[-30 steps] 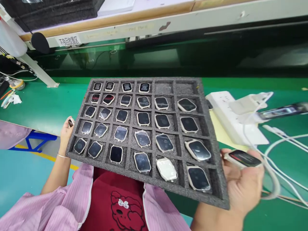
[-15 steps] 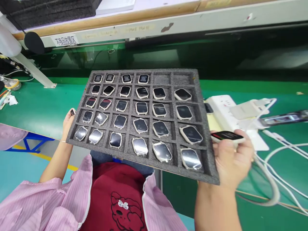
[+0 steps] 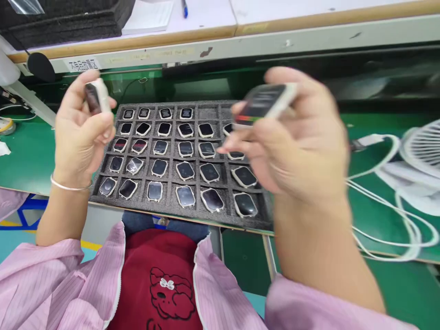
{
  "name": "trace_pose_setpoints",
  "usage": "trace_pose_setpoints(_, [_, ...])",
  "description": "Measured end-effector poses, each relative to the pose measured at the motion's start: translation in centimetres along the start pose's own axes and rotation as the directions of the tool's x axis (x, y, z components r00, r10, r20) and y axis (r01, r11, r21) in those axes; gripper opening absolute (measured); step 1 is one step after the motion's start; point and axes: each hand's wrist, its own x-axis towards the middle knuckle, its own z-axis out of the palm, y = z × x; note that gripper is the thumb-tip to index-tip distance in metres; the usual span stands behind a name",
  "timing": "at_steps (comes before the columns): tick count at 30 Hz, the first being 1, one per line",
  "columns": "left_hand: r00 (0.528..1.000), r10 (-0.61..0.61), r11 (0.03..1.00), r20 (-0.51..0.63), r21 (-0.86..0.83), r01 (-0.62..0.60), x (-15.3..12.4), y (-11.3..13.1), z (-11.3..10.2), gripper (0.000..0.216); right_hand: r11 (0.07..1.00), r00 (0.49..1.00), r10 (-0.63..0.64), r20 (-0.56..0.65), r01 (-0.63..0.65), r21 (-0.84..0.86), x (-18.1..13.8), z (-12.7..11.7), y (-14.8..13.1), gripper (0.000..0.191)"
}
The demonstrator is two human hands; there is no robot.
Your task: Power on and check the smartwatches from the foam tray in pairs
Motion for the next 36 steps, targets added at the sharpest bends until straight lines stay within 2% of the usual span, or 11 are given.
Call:
trace_pose_setpoints(1, [0.997, -0.03, 0.999, 0.064, -0.007, 0.031, 0.4, 0.0, 1.8, 0.053, 0.999, 0.993, -0.019, 0.116, 0.016, 0.029, 0.9, 1.8, -0.5, 0.057])
trace_pose_setpoints(3, [0.984, -0.08, 0.996, 0.162, -0.03, 0.085, 1.1, -1.1, 4.4, 0.048, 0.997, 0.971, 0.03, 0.237, -0.047, 0.067, 2.2, 4.5, -0.6, 0.056])
trace_pose_setpoints(6, [0.974, -0.127, 0.985, 0.187, -0.095, 0.146, 1.9, -4.2, 6.0, 0.047, 0.973, 0.954, 0.157, 0.257, -0.193, 0.123, 3.2, 5.8, 1.2, 0.046])
trace_pose_setpoints(9, [0.959, -0.205, 0.962, 0.197, -0.141, 0.234, 2.0, -7.1, 5.6, 0.053, 0.927, 0.918, 0.287, 0.274, -0.338, 0.161, 3.6, 4.9, 4.0, 0.049])
trace_pose_setpoints(12, [0.943, -0.257, 0.95, 0.21, -0.123, 0.286, 1.7, -8.5, 4.7, 0.056, 0.896, 0.897, 0.311, 0.314, -0.387, 0.219, 3.6, 3.4, 5.9, 0.054])
trace_pose_setpoints(16, [0.95, -0.213, 0.972, 0.23, -0.052, 0.23, 1.7, -8.8, 4.1, 0.061, 0.873, 0.891, 0.286, 0.352, -0.394, 0.287, 3.5, 2.5, 6.4, 0.058])
trace_pose_setpoints(21, [0.946, -0.19, 0.982, 0.263, 0.034, 0.187, 1.4, -9.1, 4.0, 0.066, 0.835, 0.863, 0.295, 0.41, -0.442, 0.329, 3.1, 2.9, 6.4, 0.056])
trace_pose_setpoints(27, [0.944, -0.196, 0.98, 0.264, 0.029, 0.195, 0.5, -8.7, 4.3, 0.064, 0.802, 0.858, 0.359, 0.366, -0.484, 0.349, 2.9, 2.8, 6.4, 0.05])
trace_pose_setpoints(32, [0.907, -0.328, 0.936, 0.263, -0.039, 0.35, 0.3, -7.6, 4.4, 0.054, 0.824, 0.9, 0.372, 0.227, -0.433, 0.366, 3.2, 2.5, 6.2, 0.052])
trace_pose_setpoints(36, [0.885, -0.384, 0.9, 0.263, -0.107, 0.422, 0.3, -7.2, 4.4, 0.05, 0.852, 0.911, 0.372, 0.178, -0.411, 0.324, 3.3, 2.3, 6.2, 0.052])
